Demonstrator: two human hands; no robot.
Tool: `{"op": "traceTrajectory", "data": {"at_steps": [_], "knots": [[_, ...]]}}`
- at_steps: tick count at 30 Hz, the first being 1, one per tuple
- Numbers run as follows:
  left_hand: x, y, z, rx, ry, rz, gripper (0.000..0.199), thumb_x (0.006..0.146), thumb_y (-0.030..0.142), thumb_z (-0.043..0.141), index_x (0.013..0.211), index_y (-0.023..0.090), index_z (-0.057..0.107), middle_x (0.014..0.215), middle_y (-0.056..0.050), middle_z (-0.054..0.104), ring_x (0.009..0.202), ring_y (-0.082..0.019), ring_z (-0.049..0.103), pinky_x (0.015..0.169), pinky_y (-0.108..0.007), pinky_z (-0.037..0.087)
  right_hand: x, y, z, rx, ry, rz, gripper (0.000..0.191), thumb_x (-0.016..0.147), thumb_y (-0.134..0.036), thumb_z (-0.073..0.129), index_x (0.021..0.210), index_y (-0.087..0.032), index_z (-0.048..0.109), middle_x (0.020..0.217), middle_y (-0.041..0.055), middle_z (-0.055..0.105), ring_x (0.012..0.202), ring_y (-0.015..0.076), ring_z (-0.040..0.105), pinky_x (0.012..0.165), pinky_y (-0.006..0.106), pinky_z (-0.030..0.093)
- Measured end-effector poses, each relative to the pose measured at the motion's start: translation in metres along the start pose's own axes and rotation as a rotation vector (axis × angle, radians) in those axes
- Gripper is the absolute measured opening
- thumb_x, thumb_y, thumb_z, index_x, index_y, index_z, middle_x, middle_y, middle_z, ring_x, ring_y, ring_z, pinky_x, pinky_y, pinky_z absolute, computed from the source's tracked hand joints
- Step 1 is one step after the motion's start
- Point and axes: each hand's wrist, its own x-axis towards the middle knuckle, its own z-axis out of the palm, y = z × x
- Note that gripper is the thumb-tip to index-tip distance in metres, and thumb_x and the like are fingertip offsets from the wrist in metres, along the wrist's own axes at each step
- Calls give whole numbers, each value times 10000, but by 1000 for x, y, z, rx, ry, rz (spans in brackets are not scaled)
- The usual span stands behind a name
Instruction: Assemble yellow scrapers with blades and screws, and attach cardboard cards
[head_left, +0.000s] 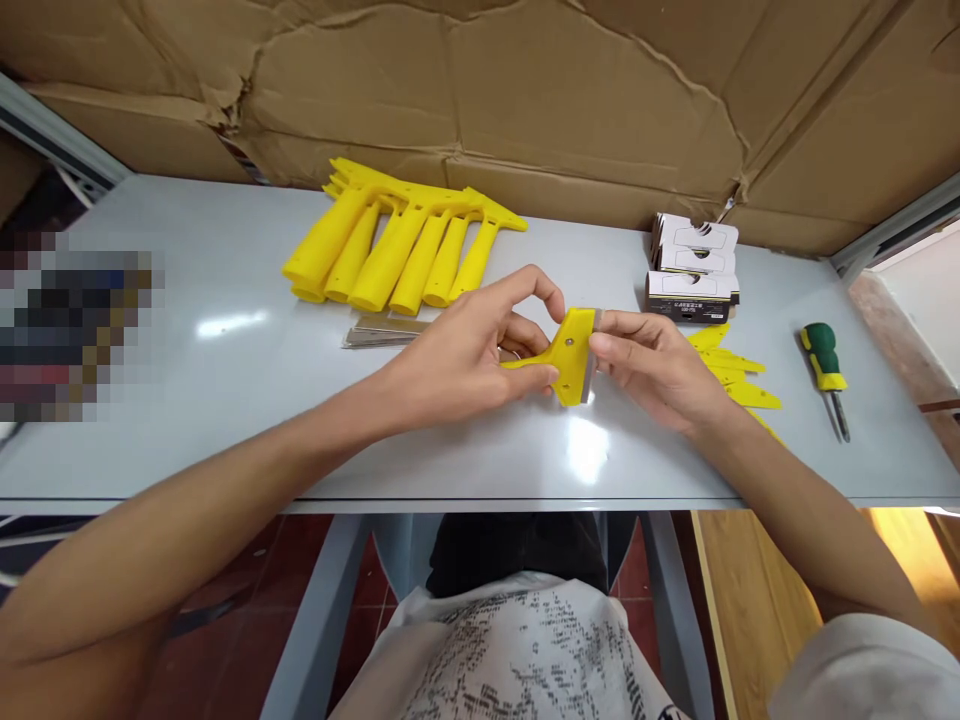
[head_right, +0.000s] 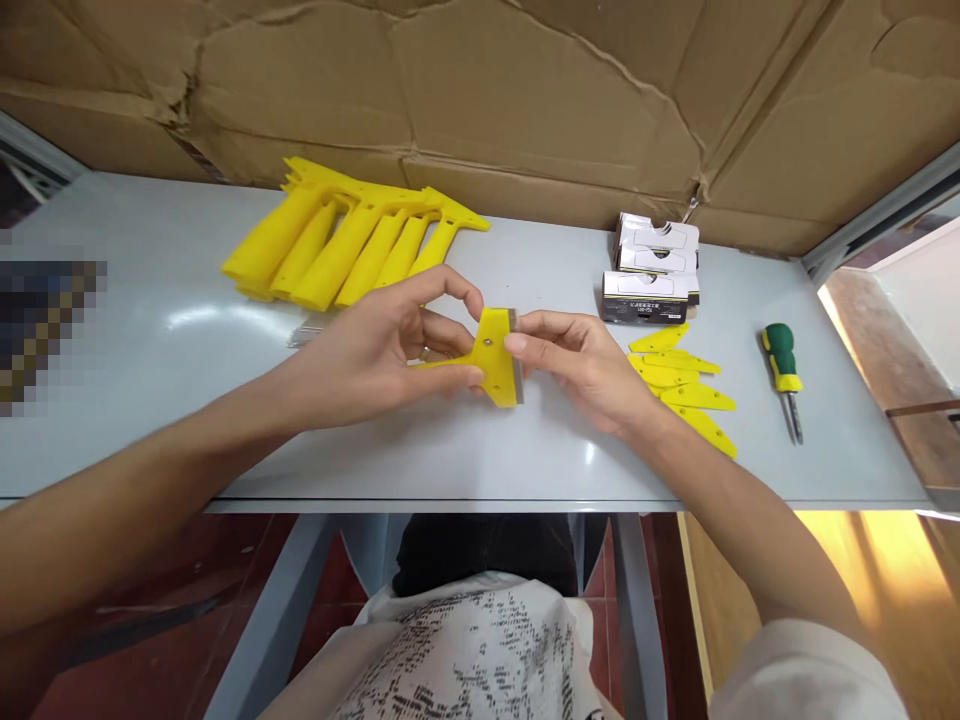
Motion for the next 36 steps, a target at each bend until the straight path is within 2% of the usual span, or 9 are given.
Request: {"op": "traceTrajectory", "data": {"at_steps": [5,8,10,14,17,19,25,30,36], "knots": [[3,-4,2,11,103,91,331,821,275,820,1037,244,571,939,4,770,830,-210,804,709,-310,635,3,7,1,-75,136,-68,236,768,-397,964,898,-231,858,921,15,778,814,118,636,797,271,514],[5,-1,-9,5,221,137,353,774,294,881,982,238,602,1072,-23,767,859,-217,801,689,-331,651,5,14,0,-188,288,-179,183,877,-406,863,875,-224,846,1004,35,802,839,127,658,770,280,513],[4,6,-23,0,316,142,374,749,287,911,971,247,613,1060,-17,782,802,-209,791,623,-334,628,5,20,0,-357,316,-210,214,944,-390,776,850,-205,830,951,38,796,790,121,649,728,281,494],[-1,27,-52,-63,471,173,351,716,258,927,903,223,633,918,-17,810,739,-211,774,607,-371,614,5,36,15,-719,100,-312,232,1000,-327,684,882,-168,806,928,52,775,796,127,658,710,278,483],[-2,33,-66,-155,485,133,402,672,266,979,902,189,657,810,7,795,744,-215,754,655,-390,605,12,51,39,-961,-209,-491,282,1067,-293,568,1038,-146,806,1060,99,762,924,160,681,792,303,508],[0,30,-71,-205,465,77,480,634,319,1021,926,203,659,768,36,779,758,-220,729,675,-399,579,22,59,59,-1144,-344,-539,343,1109,-280,479,1137,-150,795,1142,125,745,1011,191,669,827,329,494],[9,13,-81,-285,430,24,498,627,364,998,925,234,620,789,35,764,908,-254,698,761,-429,505,52,65,103,-1338,-352,-434,314,1117,-358,566,1278,-154,742,1236,131,701,1082,218,625,755,323,389],[9,10,-82,-287,400,14,516,661,351,987,974,225,596,794,46,763,894,-241,706,730,-393,510,63,65,107,-1318,-319,-363,335,1137,-334,510,1307,-164,744,1213,116,683,1000,195,623,729,320,347],[12,5,-80,-309,347,2,498,663,317,974,955,222,582,760,49,754,800,-194,694,668,-357,508,80,65,105,-1388,-415,-453,374,1137,-256,440,1210,-250,807,1176,74,684,934,179,607,658,331,280]]}}
